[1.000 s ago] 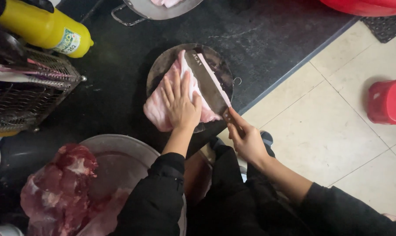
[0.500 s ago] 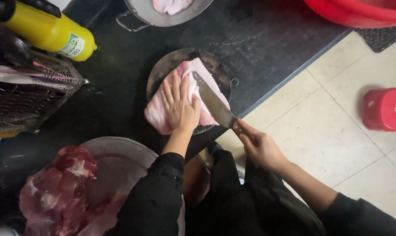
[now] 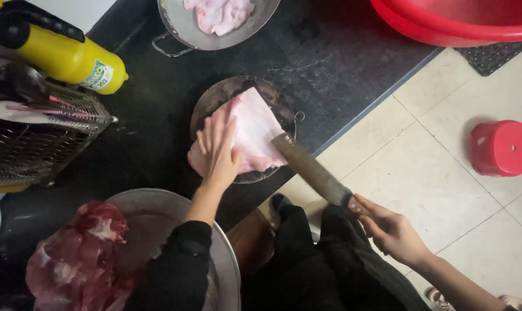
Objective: Slicing a piece of pork skin into smaller strips using a large kitchen knife on a wooden cutting board.
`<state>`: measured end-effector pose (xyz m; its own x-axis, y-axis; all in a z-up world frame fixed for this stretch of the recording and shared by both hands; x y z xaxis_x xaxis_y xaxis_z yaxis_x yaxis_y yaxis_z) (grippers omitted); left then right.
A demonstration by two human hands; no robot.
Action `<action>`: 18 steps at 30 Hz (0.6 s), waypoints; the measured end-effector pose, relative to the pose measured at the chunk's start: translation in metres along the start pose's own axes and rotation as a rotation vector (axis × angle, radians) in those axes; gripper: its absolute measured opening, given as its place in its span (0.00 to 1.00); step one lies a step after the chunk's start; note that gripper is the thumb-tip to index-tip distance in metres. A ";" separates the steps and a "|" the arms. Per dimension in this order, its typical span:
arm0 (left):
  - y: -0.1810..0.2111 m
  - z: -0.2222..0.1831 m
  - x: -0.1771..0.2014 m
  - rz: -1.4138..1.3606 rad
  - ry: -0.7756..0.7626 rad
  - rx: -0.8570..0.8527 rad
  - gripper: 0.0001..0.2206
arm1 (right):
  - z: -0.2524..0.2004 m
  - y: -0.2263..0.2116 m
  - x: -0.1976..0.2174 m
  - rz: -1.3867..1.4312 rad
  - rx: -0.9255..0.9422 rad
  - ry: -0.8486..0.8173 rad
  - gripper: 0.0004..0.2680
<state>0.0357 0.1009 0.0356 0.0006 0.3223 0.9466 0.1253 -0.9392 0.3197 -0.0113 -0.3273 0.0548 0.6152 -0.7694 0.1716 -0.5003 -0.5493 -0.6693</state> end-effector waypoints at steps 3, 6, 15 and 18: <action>0.062 0.014 0.041 -0.045 -0.280 -0.412 0.09 | 0.004 0.000 0.001 0.204 0.067 0.060 0.23; 0.049 0.023 0.017 0.001 -0.089 -0.513 0.09 | 0.012 -0.020 -0.009 0.130 0.075 0.107 0.22; 0.013 0.049 -0.026 0.330 0.334 0.237 0.23 | 0.052 -0.082 -0.065 0.039 0.286 0.229 0.19; 0.008 0.035 -0.023 0.175 0.279 0.309 0.23 | 0.073 -0.092 -0.073 0.015 0.307 0.198 0.19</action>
<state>0.0713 0.0904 0.0154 -0.2137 0.0781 0.9738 0.4378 -0.8834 0.1670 0.0344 -0.1966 0.0511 0.4645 -0.8413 0.2765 -0.2835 -0.4370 -0.8536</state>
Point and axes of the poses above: each hand's wrist, its own z-axis towards the middle knuckle, its own x-axis out of the back of the hand, y = z × x, the point moved 5 cm from there along z, towards the middle knuckle, and after that the axes turned 4 degrees about -y, right-handed, at the moved point
